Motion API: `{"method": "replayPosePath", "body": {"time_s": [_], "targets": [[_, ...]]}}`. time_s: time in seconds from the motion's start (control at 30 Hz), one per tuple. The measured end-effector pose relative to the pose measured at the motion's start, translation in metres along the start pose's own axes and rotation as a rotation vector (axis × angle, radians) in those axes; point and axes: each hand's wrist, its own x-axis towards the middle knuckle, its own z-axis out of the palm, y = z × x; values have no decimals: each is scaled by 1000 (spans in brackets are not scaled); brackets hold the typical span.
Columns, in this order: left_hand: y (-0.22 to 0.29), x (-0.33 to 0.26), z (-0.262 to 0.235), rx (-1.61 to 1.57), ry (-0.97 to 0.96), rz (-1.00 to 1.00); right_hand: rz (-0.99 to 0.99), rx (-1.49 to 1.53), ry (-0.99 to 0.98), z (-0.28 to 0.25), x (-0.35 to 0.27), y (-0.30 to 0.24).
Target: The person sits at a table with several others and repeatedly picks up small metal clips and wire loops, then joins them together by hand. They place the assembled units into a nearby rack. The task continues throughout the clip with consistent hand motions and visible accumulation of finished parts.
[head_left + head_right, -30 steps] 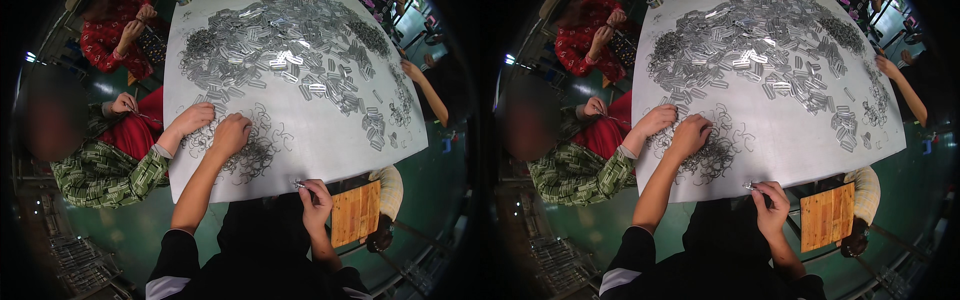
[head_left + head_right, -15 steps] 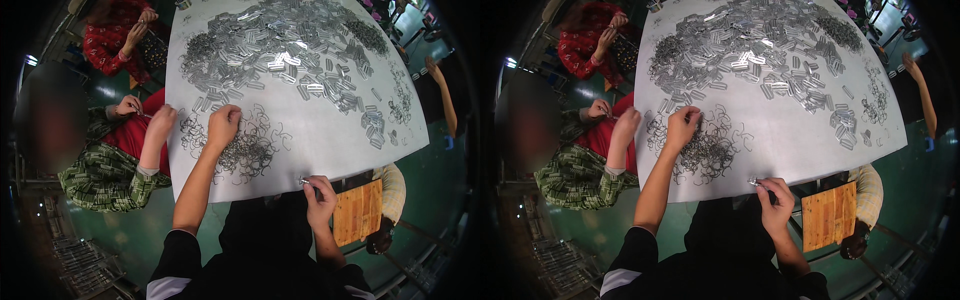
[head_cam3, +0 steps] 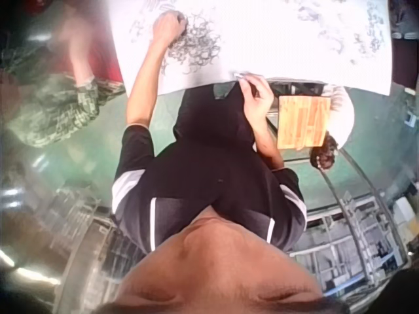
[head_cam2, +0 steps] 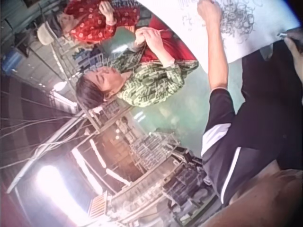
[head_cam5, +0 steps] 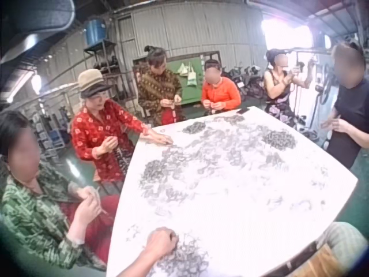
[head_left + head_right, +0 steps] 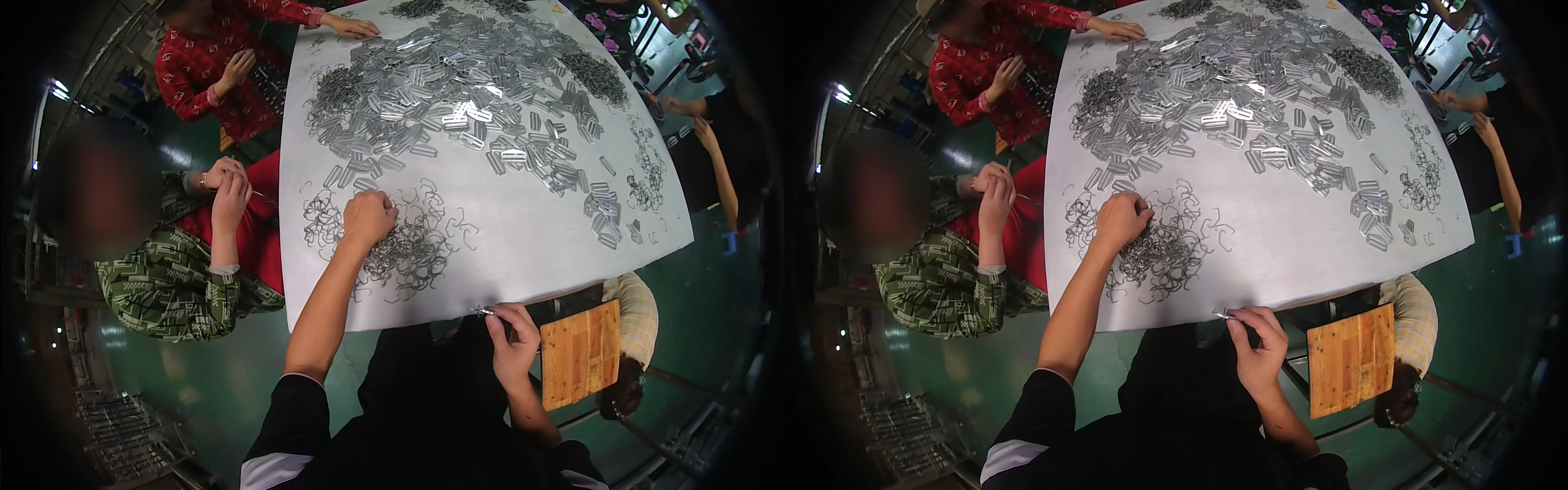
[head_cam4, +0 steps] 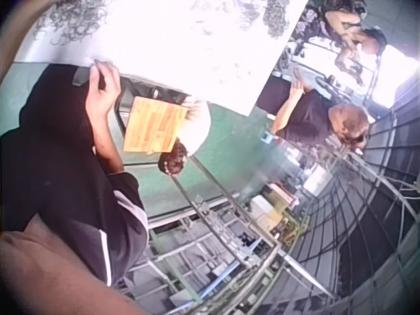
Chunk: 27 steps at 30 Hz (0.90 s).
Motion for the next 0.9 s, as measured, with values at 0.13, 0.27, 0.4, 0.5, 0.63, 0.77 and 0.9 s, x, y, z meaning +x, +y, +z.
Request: {"method": "replayPosePath", "body": {"time_s": [0.13,0.27,0.4,0.5,0.63,0.77,0.9], "targets": [[-7,9,18,-53,-85,-104,-2,-11,12,-2,0,-2],[-2,5,20,-186,-124,-6,7,-24,9,-5,0,2],[-5,0,5,-208,-98,-30,14,-33,20,-5,4,2],[-24,5,4,-291,44,-28,11,-21,12,-4,6,4],[-36,17,-1,-330,94,-72,4,-26,8,-1,8,3],[-28,20,-9,-272,-15,-7,18,-22,8,-1,8,0],[-18,23,-12,-181,-88,124,24,-33,5,-2,8,-1]]}}
